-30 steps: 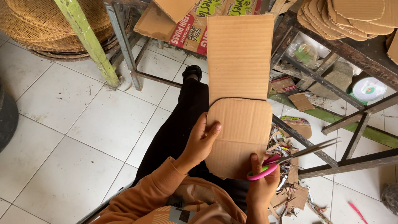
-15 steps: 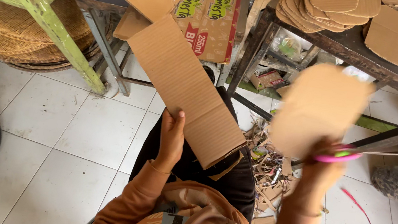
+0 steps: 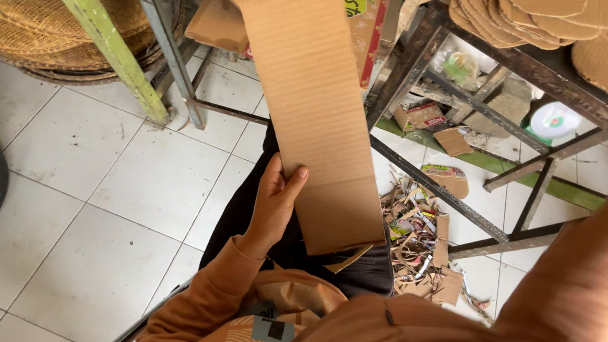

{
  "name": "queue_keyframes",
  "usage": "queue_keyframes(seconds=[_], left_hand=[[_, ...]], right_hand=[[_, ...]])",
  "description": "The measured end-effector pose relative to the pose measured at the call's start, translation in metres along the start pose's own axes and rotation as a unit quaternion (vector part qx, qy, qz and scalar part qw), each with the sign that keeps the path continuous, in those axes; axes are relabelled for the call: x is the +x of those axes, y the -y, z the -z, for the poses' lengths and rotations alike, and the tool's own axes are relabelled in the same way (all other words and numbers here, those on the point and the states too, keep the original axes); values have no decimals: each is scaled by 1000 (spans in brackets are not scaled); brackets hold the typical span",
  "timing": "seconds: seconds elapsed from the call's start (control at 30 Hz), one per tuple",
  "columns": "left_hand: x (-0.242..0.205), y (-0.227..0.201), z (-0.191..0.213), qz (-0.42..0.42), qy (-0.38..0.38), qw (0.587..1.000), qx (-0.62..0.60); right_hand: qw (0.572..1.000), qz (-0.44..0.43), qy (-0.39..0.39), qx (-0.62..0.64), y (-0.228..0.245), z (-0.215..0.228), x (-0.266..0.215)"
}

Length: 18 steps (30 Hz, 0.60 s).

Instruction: The person sits on the floor and uses pink-handled scissors to cut a piece of corrugated cardboard into a rounded rectangular shape. They rotate the cardboard frequently to trim the edges and then place the finished piece onto a stack of similar cutouts on a nearby table.

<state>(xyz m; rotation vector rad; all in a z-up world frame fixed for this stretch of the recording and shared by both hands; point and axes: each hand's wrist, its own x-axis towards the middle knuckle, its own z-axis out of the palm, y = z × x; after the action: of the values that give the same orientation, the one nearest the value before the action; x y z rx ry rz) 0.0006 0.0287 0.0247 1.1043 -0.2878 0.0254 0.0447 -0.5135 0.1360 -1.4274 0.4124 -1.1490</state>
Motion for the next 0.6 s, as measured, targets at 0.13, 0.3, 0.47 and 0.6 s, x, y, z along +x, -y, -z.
queue_keyframes(seconds=[0.13, 0.3, 0.47, 0.6], left_hand=[[5, 0, 3, -21, -4, 999, 33], [6, 7, 6, -30, -20, 997, 74], [20, -19, 6, -62, -38, 955, 287], [44, -67, 8, -168, 51, 857, 484]], right_hand=[[911, 86, 401, -55, -14, 9, -177], [861, -71, 502, -37, -9, 9, -353], [818, -191, 541, -46, 13, 21, -394], [783, -228, 577, -41, 15, 24, -393]])
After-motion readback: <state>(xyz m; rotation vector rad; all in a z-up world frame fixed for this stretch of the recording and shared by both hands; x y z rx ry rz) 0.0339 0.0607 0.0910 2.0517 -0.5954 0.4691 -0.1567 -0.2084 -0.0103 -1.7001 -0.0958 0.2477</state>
